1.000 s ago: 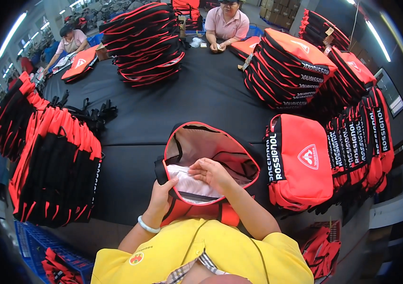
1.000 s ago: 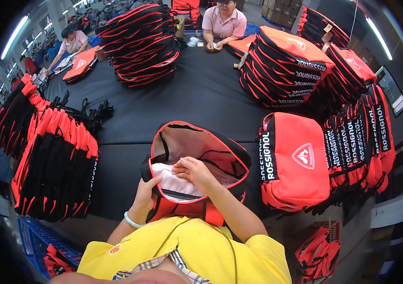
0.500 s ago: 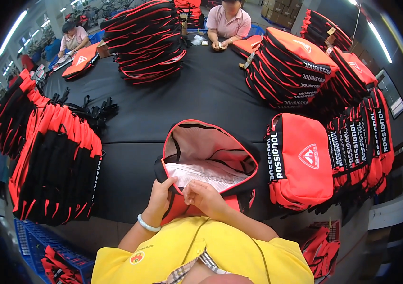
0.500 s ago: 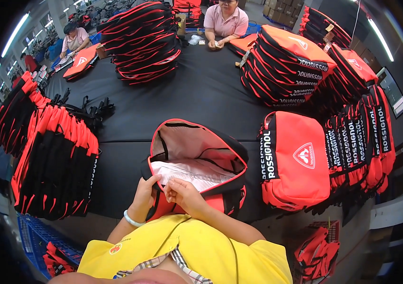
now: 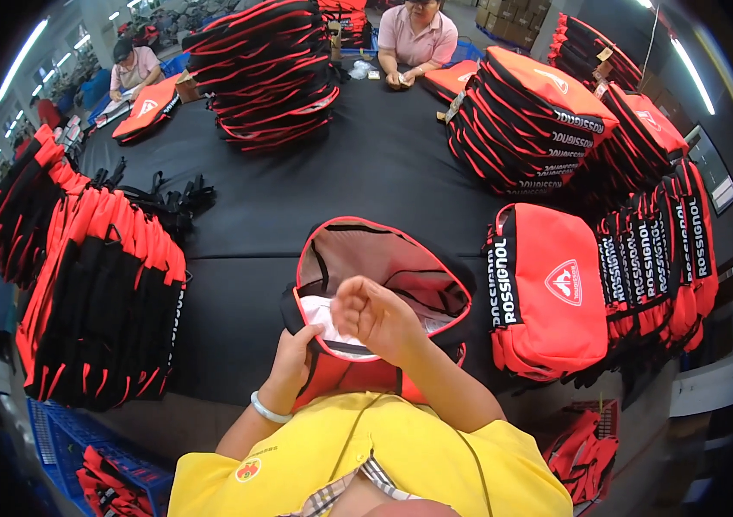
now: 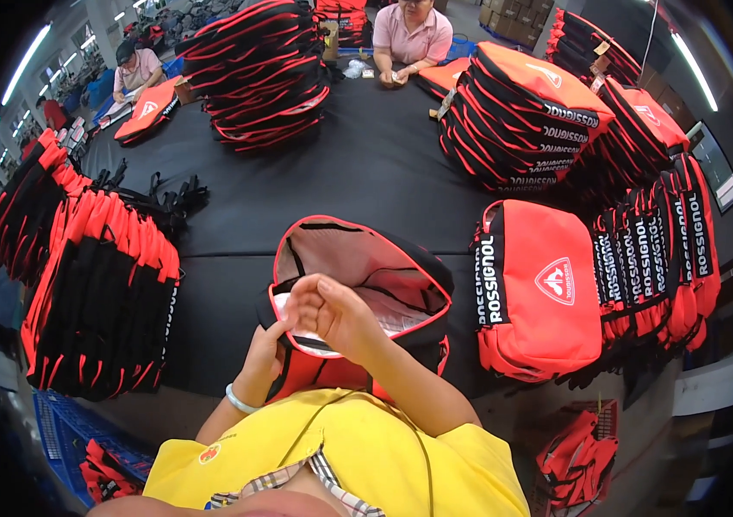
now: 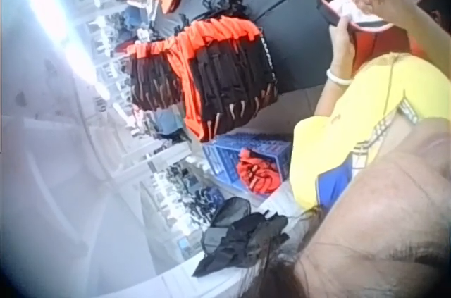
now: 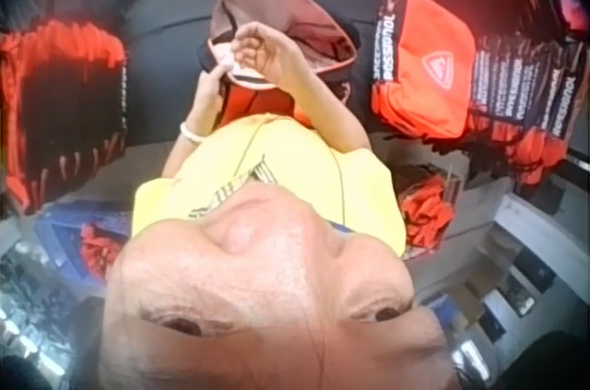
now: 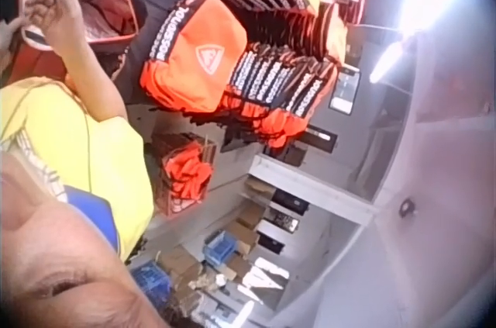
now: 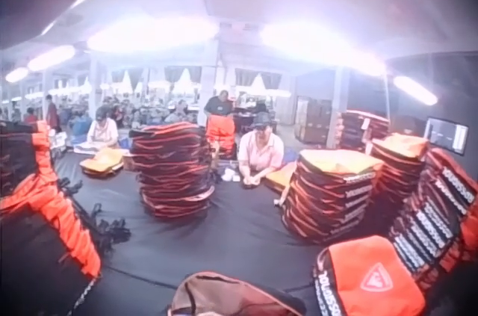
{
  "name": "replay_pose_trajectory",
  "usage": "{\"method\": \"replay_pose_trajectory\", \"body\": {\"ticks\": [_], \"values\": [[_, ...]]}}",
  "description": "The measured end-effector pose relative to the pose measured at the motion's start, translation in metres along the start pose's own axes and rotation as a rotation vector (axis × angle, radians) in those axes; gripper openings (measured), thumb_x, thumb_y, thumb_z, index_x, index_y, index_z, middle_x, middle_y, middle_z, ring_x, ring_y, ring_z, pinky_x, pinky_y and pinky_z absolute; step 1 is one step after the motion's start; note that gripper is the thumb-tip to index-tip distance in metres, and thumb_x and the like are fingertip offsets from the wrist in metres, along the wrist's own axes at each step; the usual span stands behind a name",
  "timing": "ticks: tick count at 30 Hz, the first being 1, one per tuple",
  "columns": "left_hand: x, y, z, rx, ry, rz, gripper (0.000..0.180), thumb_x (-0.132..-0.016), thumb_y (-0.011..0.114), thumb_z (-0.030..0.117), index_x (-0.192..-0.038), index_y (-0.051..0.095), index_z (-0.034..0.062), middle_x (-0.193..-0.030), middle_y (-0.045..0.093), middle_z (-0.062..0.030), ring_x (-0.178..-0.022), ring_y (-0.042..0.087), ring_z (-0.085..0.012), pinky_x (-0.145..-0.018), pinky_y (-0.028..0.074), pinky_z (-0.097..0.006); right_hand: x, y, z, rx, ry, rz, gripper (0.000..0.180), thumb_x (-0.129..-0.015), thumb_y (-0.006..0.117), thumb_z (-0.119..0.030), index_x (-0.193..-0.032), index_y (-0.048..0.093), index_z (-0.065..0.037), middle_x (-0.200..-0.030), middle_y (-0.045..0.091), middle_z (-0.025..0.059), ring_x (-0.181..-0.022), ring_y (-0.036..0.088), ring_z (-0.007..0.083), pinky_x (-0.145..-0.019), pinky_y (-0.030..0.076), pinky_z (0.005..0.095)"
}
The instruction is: Checking the interior and zippers of red backpacks in a manufacturing or warehouse setting.
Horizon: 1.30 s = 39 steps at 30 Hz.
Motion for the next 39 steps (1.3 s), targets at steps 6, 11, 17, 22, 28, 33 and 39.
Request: {"method": "replay_pose_trajectory", "body": {"ticks": [6,11,17,22,28,33,39], "values": [[0.003,0.007,-0.003,-0.071,-0.05,-0.097,0.018,-0.091,0.065,0.007,-0.108,0.064,0.0011,-0.097,0.068,-0.0032,-0.087,0.065,-0.0129,-0.079,0.052,-0.029,0.022,0.013,0.023,0.762,0.041,-0.142,0.024,-0.102,0.058,-0.023,-0.108,0.063,0.0,-0.095,0.068,0.0071,-0.082,0.066,0.0153,-0.076,0.054,0.028],[0.01,0.012,0.001,-0.056,-0.005,0.042,0.007,-0.092,0.067,0.01,-0.097,0.064,0.0056,-0.092,0.065,0.0005,-0.081,0.062,-0.0086,-0.072,0.049,-0.027,0.043,-0.054,0.045,1.089,-0.031,0.204,0.016,-0.095,0.066,-0.014,-0.1,0.066,0.001,-0.087,0.067,0.003,-0.08,0.063,0.0111,-0.073,0.051,0.0288],[0.005,0.001,-0.01,-0.123,0.011,-0.031,0.012,-0.092,0.068,0.009,-0.102,0.065,0.0036,-0.095,0.064,0.0009,-0.085,0.059,-0.0076,-0.076,0.048,-0.027,0.056,-0.025,0.045,1.361,-0.21,0.098,0.013,-0.092,0.068,-0.013,-0.099,0.067,-0.002,-0.086,0.067,0.0114,-0.076,0.066,0.0227,-0.071,0.051,0.0326],[0.008,0.007,-0.004,-0.117,0.024,-0.034,0.013,-0.091,0.068,0.007,-0.103,0.065,0.0036,-0.096,0.064,0.0014,-0.085,0.06,-0.0078,-0.078,0.049,-0.026,0.054,-0.022,0.046,1.381,-0.213,0.079,0.012,-0.092,0.068,-0.013,-0.098,0.067,-0.002,-0.085,0.067,0.0113,-0.075,0.066,0.0227,-0.069,0.051,0.034],[0.008,0.003,-0.006,-0.121,0.024,-0.033,0.018,-0.09,0.069,0.007,-0.107,0.064,0.003,-0.099,0.064,0.0006,-0.088,0.061,-0.009,-0.08,0.05,-0.027,0.056,-0.02,0.047,1.414,-0.263,0.065,0.012,-0.092,0.068,-0.012,-0.098,0.067,-0.002,-0.084,0.066,0.0117,-0.074,0.065,0.0245,-0.068,0.051,0.0341],[0.007,0.004,-0.007,-0.132,0.021,-0.053,0.021,-0.09,0.069,0.007,-0.109,0.063,0.0025,-0.1,0.064,0.0,-0.089,0.061,-0.0093,-0.081,0.05,-0.027,0.056,-0.02,0.047,1.414,-0.267,0.057,0.012,-0.091,0.068,-0.012,-0.098,0.067,-0.002,-0.084,0.066,0.0118,-0.074,0.065,0.0252,-0.068,0.051,0.0342],[0.008,0.003,-0.007,-0.142,0.015,-0.038,0.021,-0.09,0.069,0.008,-0.11,0.063,0.0026,-0.101,0.064,-0.0005,-0.09,0.061,-0.0095,-0.081,0.05,-0.027,0.056,-0.019,0.047,1.41,-0.277,0.054,0.011,-0.091,0.068,-0.012,-0.098,0.067,-0.003,-0.084,0.066,0.0112,-0.073,0.065,0.0236,-0.068,0.05,0.0338]]}}
Point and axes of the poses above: each hand's wrist, its own x-axis away from the middle knuckle, its own y-axis out of the palm, z = x × y, the point moved 10 cm from there along -x, towards the middle knuckle
